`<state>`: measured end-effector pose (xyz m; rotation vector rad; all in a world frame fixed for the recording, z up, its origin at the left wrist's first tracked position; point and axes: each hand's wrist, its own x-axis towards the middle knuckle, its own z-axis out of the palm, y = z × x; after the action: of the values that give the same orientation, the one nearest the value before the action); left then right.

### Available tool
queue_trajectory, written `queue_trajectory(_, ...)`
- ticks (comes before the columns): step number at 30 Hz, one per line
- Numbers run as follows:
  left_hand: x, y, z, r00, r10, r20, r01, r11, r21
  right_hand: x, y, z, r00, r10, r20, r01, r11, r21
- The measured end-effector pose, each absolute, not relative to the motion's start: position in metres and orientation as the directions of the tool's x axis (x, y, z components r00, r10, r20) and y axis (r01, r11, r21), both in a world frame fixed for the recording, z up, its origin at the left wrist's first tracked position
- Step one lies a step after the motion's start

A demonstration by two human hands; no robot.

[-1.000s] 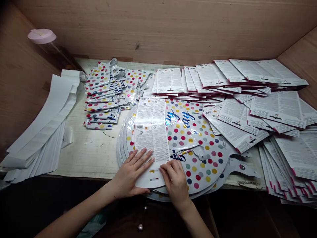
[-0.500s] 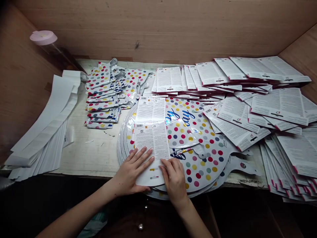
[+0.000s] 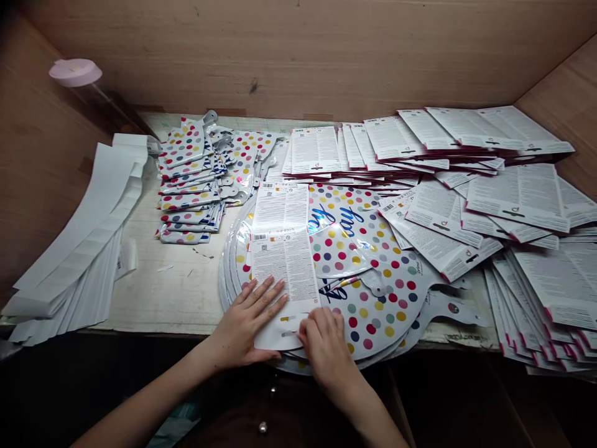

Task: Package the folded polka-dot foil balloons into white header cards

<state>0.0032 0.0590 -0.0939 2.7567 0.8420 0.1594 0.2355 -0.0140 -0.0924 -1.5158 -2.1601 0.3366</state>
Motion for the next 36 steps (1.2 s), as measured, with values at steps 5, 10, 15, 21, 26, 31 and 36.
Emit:
queue_trajectory(5,-0.005,0.060,-0.096,0.867,0.454,0.206,0.387,-0.873,0.297,0.304,-0.059,-0.062,-0.370,0.922,0.117,0.874,0.388,-0.293)
queue_trajectory(10,-0.004,0.048,-0.095,0.738,0.529,0.419,0.336,-0.827,0.450,0.274,-0.035,-0.063,-0.402,0.909,0.114,0.771,0.403,-0.492)
queue_trajectory(15,0.014,0.034,-0.088,0.475,0.823,0.312,0.540,-0.553,0.634,0.223,-0.002,-0.088,-0.187,0.960,0.208,0.686,0.279,-0.672)
queue_trajectory(21,0.027,0.036,-0.086,0.106,0.976,0.192,0.812,-0.197,0.549,0.223,0.008,-0.100,0.219,0.972,0.089,0.755,-0.111,-0.646)
queue_trajectory(26,0.021,0.037,-0.085,-0.043,0.998,0.049,0.860,0.012,0.509,0.214,0.004,-0.099,0.314,0.944,0.100,0.749,-0.182,-0.637)
queue_trajectory(31,0.006,0.062,-0.054,0.174,0.985,0.005,0.651,-0.119,0.750,0.224,0.023,-0.058,0.031,0.955,-0.296,0.113,-0.298,-0.948)
queue_trajectory(36,0.028,0.147,-0.039,0.031,1.000,0.004,0.773,-0.027,0.634,0.278,0.156,-0.001,0.245,0.945,-0.216,0.128,-0.253,-0.959)
